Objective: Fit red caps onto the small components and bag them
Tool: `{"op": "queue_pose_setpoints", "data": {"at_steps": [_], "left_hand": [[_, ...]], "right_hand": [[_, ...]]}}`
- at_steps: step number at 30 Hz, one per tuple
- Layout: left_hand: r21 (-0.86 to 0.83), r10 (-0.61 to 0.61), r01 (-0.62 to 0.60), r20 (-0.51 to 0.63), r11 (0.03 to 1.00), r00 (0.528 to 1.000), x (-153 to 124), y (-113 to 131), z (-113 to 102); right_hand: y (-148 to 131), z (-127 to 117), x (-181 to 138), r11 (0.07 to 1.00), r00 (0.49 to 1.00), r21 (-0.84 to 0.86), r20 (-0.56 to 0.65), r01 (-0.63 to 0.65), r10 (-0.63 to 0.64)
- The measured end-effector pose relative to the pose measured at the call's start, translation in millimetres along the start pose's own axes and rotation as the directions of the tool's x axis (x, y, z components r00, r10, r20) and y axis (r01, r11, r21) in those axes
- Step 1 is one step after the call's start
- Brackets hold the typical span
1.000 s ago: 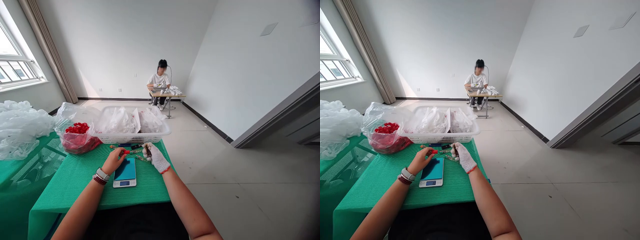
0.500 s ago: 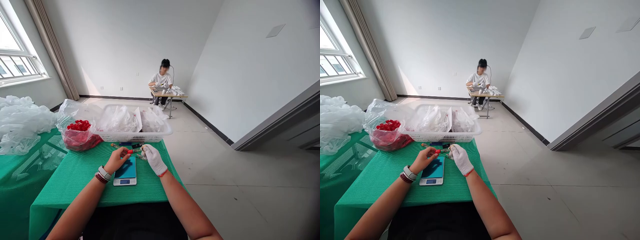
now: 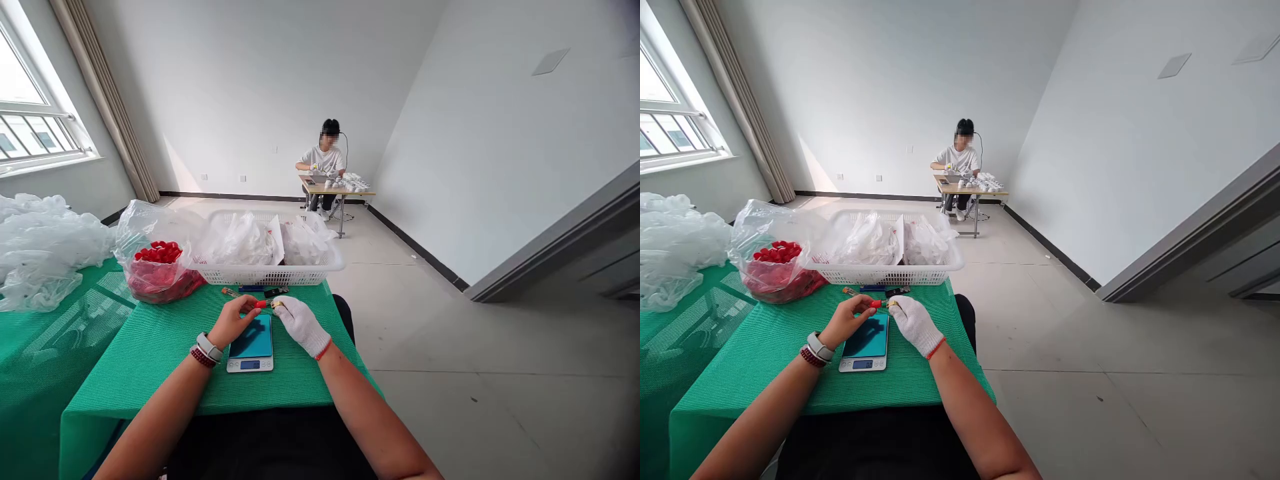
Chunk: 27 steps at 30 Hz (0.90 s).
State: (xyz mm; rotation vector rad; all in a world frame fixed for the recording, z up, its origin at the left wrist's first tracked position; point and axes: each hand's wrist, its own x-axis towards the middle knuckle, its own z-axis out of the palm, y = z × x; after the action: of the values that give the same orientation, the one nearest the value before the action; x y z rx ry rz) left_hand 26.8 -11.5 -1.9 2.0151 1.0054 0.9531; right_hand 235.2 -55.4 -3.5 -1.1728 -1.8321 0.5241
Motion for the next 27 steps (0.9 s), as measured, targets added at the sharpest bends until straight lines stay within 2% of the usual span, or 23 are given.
{"op": "queue_pose_setpoints", "data": {"at_steps": [7, 11, 16, 22, 27], "left_hand": [[-0.068, 0.039, -0.036, 0.05, 0.997, 0.998, -1, -1, 1], [-0.084, 0.022, -0.02, 0.022, 0.996, 1.0, 0, -2, -1], [-0.018, 0.031, -0.031, -0.002, 0.999, 1.0, 2, -5, -2], [-0.016, 0.075, -0.074, 0.059, 0.997, 0.995, 1, -3, -2], [-0.056, 0.04, -0.039, 0.017, 0.998, 0.999, 1, -4, -3]], "right_hand": [[11, 3, 0, 0.994, 0.997, -0.11, -0.079, -0.001, -0.007], [14, 3, -1, 0.985, 0.998, -0.169, -0.047, 0.039, -0.047], [11, 6, -2, 0.978, 0.994, -0.18, -0.004, 0.104, -0.106], [5, 6, -3, 0.972, 0.994, -0.224, -0.067, 0.067, -0.084], [9, 9, -3, 0.958, 0.997, -0.284, -0.046, 0.043, -0.059]]}}
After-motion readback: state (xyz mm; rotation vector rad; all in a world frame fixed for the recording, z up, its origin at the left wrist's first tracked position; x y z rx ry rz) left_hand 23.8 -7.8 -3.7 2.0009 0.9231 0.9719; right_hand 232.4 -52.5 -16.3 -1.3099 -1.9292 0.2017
